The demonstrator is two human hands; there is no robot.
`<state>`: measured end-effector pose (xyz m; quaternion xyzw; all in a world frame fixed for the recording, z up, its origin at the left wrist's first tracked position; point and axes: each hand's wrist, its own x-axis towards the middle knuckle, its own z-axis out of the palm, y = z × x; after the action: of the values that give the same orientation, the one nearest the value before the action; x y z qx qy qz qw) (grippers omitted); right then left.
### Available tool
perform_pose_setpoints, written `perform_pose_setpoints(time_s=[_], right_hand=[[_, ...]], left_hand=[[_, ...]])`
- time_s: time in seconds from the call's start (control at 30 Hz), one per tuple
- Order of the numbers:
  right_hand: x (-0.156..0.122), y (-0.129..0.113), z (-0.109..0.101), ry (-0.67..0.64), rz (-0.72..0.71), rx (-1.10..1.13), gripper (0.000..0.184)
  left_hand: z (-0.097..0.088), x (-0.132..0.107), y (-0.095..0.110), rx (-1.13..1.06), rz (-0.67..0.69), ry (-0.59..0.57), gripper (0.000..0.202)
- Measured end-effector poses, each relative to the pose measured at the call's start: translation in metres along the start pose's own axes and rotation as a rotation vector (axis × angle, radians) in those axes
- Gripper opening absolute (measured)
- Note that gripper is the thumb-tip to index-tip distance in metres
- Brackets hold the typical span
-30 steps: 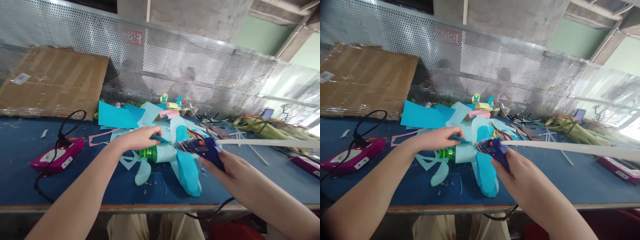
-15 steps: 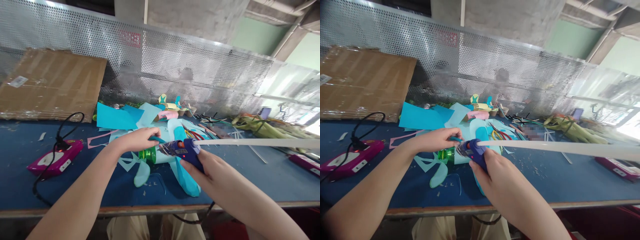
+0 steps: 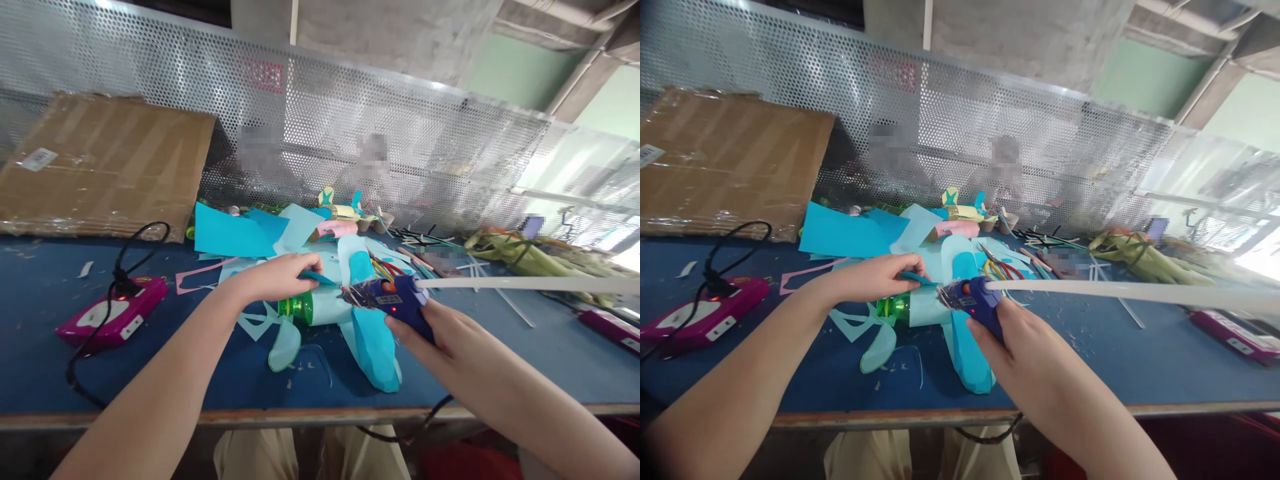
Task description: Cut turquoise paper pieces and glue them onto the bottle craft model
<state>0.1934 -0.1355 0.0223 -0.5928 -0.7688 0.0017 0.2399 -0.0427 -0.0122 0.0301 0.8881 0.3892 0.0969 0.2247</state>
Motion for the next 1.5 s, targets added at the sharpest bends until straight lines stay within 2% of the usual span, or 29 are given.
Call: perform_pose_setpoints(time_s=[0.2, 0.4, 0.63, 0.87, 1.03, 1.3, 1.5], right_hand=[[0.002, 0.004, -0.003, 0.069, 0.026, -0.012, 0.040], [0.005, -0.004, -0.004, -0.003, -0.011, 0.054, 0.036], [0.007, -0.012, 0.003, 0.009, -0.076, 0.016, 0.035], [0.014, -0.014, 0.003, -0.003, -0.127, 0.018, 0.027], [0.016, -0.008, -0.002, -0.040, -0.105, 0.017, 0.028], [0.012, 0.008, -0.006, 0.004, -0.039, 0.008, 0.032], [0.010, -0.002, -0.004, -0.040, -0.034, 0.026, 0.032]], left_hand=[[0.000, -0.001, 0.002, 0.000, -0.013, -0.003, 0.014], [-0.001, -0.001, 0.003, 0.004, -0.013, 0.001, 0.011], [0.000, 0.000, 0.004, 0.012, 0.000, 0.009, 0.010], [0.000, -0.001, 0.003, 0.005, 0.004, -0.004, 0.011], [0.000, 0.000, 0.000, -0.001, 0.003, -0.001, 0.013], [0.001, 0.000, -0.001, 0.000, 0.012, 0.001, 0.012], [0.000, 0.000, 0.000, -0.011, -0.009, -0.002, 0.012]])
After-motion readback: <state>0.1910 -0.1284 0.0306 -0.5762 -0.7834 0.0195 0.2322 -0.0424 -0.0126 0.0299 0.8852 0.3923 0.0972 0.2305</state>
